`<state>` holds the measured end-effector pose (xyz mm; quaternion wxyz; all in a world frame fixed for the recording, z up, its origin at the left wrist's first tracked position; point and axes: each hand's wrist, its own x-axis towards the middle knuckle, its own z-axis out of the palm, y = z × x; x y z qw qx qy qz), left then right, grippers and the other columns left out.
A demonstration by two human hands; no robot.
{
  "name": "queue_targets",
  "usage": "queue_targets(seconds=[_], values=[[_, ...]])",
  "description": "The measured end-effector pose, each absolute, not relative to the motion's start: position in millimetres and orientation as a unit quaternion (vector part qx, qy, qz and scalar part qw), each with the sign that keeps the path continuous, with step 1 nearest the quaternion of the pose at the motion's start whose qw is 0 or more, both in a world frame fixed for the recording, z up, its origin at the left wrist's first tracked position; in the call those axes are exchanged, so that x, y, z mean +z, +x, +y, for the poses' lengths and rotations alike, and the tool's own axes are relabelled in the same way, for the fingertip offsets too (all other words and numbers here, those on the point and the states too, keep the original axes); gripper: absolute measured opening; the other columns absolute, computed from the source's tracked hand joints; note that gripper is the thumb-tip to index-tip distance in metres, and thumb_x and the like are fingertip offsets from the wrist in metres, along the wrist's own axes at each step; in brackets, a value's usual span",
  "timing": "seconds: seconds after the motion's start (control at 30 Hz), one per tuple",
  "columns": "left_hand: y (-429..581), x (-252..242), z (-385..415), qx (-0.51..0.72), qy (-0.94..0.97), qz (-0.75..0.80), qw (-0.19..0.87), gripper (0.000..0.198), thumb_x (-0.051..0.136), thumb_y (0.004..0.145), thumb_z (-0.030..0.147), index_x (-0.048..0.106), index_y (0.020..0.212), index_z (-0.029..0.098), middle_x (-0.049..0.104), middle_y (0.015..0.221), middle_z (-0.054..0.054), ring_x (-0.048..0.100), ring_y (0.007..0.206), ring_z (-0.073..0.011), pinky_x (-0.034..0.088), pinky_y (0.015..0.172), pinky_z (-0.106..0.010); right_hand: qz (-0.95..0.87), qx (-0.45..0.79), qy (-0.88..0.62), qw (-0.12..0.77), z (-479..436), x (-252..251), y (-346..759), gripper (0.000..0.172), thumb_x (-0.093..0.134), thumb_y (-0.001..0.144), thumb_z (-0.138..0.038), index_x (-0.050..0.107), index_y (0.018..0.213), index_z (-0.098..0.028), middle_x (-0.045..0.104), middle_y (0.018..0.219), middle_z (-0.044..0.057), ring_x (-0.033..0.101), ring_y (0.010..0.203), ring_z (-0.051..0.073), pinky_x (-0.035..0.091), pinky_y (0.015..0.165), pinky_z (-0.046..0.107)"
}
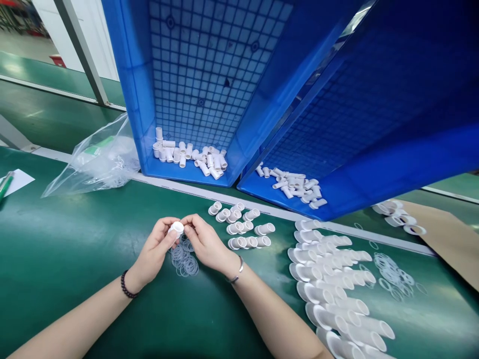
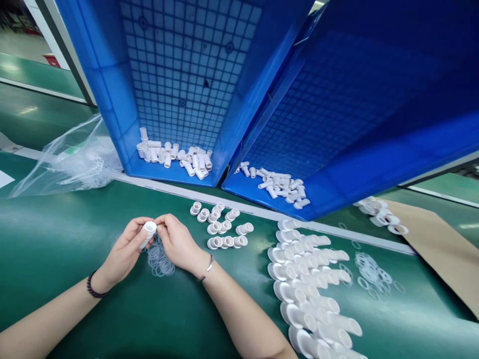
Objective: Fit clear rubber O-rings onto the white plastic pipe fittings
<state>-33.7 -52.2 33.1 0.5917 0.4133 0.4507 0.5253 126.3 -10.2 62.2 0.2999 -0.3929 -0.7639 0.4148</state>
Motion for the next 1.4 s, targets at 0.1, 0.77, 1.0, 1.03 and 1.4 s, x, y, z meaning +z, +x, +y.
queue_targets(seconds=[0.1,0.77,1.0,1.03,1.4], values=[[-31.3,36.0,-51.6,0.533,0.344,0.44,0.635,0.03,0.06,0.086,0.045,0.058,0.105,0.021,0.056,0.085,-0.001,0.05,0.073,-0.012,0.044,0.067,-0.024,-0.765,0.402,-0.396,0.31,-11.8,60.2,124.9,0.012,0.046,0.096,-0.022,0.056,0.102,-0.019,0.061,0.093,0.003,0.058,0.085,0.014,0.046,0.078,0.028],[-34.8,47.1,-36.1,0.551,-0.02,0.379,0.743,0.033,0.03,0.098,0.018,0.061,0.087,0.01,0.067,0.082,-0.011,0.066,0.07,-0.016,0.058,0.062,-0.027,-0.897,-0.026,-0.319,0.304,-26.3,49.6,117.3,0.011,0.054,0.093,-0.024,0.063,0.101,-0.023,0.064,0.097,0.004,0.054,0.092,0.017,0.039,0.075,0.031],[-27.3,49.1,-45.2,0.532,0.045,0.322,0.782,0.02,0.045,0.095,0.023,0.062,0.087,0.016,0.067,0.085,-0.005,0.065,0.075,-0.0125,0.056,0.073,-0.026,-0.901,-0.034,-0.336,0.271,-28.6,69.2,121.7,0.02,0.044,0.095,-0.017,0.062,0.103,-0.022,0.057,0.128,0.01,0.051,0.112,0.023,0.043,0.085,0.038],[-27.8,47.8,-46.9,0.525,0.093,0.327,0.781,0.015,0.05,0.093,0.026,0.061,0.091,0.017,0.067,0.088,-0.005,0.064,0.077,-0.0139,0.056,0.075,-0.029,-0.898,-0.033,-0.344,0.272,-28.9,74.8,124.3,0.021,0.043,0.095,-0.016,0.062,0.103,-0.02,0.055,0.13,0.012,0.049,0.116,0.024,0.044,0.087,0.04],[-91.1,42.9,60.4,0.468,0.625,0.579,0.237,0.02,0.059,0.081,0.028,0.064,0.096,0.016,0.061,0.101,-0.01,0.059,0.09,-0.0222,0.048,0.082,-0.034,-0.834,-0.059,-0.528,0.145,-29.6,68.7,198.0,0.009,0.058,0.084,-0.011,0.067,0.083,-0.013,0.053,0.128,0.02,0.038,0.13,0.04,0.038,0.102,0.059]])
